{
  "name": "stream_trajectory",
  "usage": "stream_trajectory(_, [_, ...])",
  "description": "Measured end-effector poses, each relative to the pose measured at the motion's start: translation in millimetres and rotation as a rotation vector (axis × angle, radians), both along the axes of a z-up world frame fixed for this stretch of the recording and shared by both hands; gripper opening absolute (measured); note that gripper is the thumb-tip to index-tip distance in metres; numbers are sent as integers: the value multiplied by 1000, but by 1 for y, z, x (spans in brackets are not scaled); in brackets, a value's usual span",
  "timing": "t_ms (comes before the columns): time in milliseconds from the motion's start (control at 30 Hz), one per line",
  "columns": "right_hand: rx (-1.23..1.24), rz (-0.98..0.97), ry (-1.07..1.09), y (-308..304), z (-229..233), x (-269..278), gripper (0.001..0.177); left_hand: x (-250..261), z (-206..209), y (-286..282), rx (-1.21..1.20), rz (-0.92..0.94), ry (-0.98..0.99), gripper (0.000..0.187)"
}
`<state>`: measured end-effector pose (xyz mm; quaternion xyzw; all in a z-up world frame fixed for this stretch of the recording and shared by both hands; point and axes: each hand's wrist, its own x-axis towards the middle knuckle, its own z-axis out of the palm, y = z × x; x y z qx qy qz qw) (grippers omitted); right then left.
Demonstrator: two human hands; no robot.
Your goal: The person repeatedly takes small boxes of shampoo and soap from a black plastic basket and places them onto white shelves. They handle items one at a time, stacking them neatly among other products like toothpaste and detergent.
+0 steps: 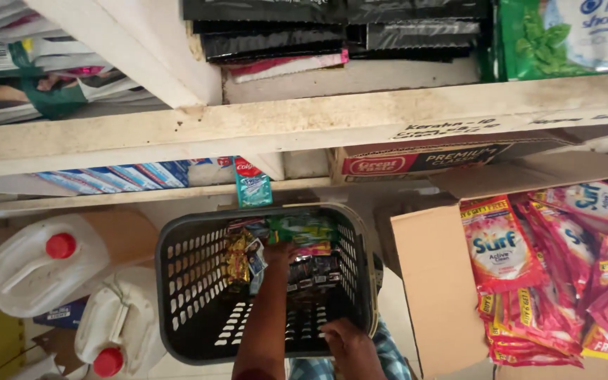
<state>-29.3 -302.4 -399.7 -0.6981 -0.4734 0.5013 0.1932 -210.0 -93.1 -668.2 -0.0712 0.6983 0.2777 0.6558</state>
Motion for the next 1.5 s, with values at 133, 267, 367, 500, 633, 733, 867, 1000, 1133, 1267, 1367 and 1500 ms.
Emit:
stream_trajectory(133, [117, 48, 56, -12, -43, -4, 15, 0, 13, -40, -22, -20, -58, 15])
stream_trajectory(267, [-208, -231, 516, -18, -148, -8, 33, -8, 39, -68, -23, -45, -125, 16])
stream_trajectory(367, [-535, -528, 822, 3, -163, -14, 43, -20, 61, -93, -30, -64, -166, 16])
stream_trajectory(500, [-797, -894, 1137, 29, -134, -23, 51, -44, 137, -132, 61, -122, -344, 18])
stream_trajectory(633, [-734, -950, 1245, 31, -112, -37, 57, -76, 221, -148, 159, -167, -465, 23])
stream_trajectory(733, [-418, -832, 1294, 42, -76, -39, 36, -99, 259, -153, 300, -191, -523, 17])
stream_trajectory(867, [-310, -651, 926, 59, 32, -29, 27, -107, 315, -150, 400, -187, -277, 22])
stream_trajectory(1000, [-138, -473, 676, 73, 114, -3, 25, -95, 364, -134, 478, -345, -60, 22])
stream_trajectory(1133, [200, -346, 496, 89, 191, 40, 23, -62, 419, -101, 582, -408, -128, 24])
stream_trajectory(1267, [434, -344, 338, 123, 255, 106, 18, -6, 507, -53, 785, -414, -9, 29])
stream_trajectory(1367, [553, -331, 186, 157, 300, 160, 20, 48, 564, -5, 902, -480, 42, 28])
stream_trajectory(1500, [856, -334, -10, 210, 358, 219, 20, 114, 602, 66, 1092, -533, 38, 29])
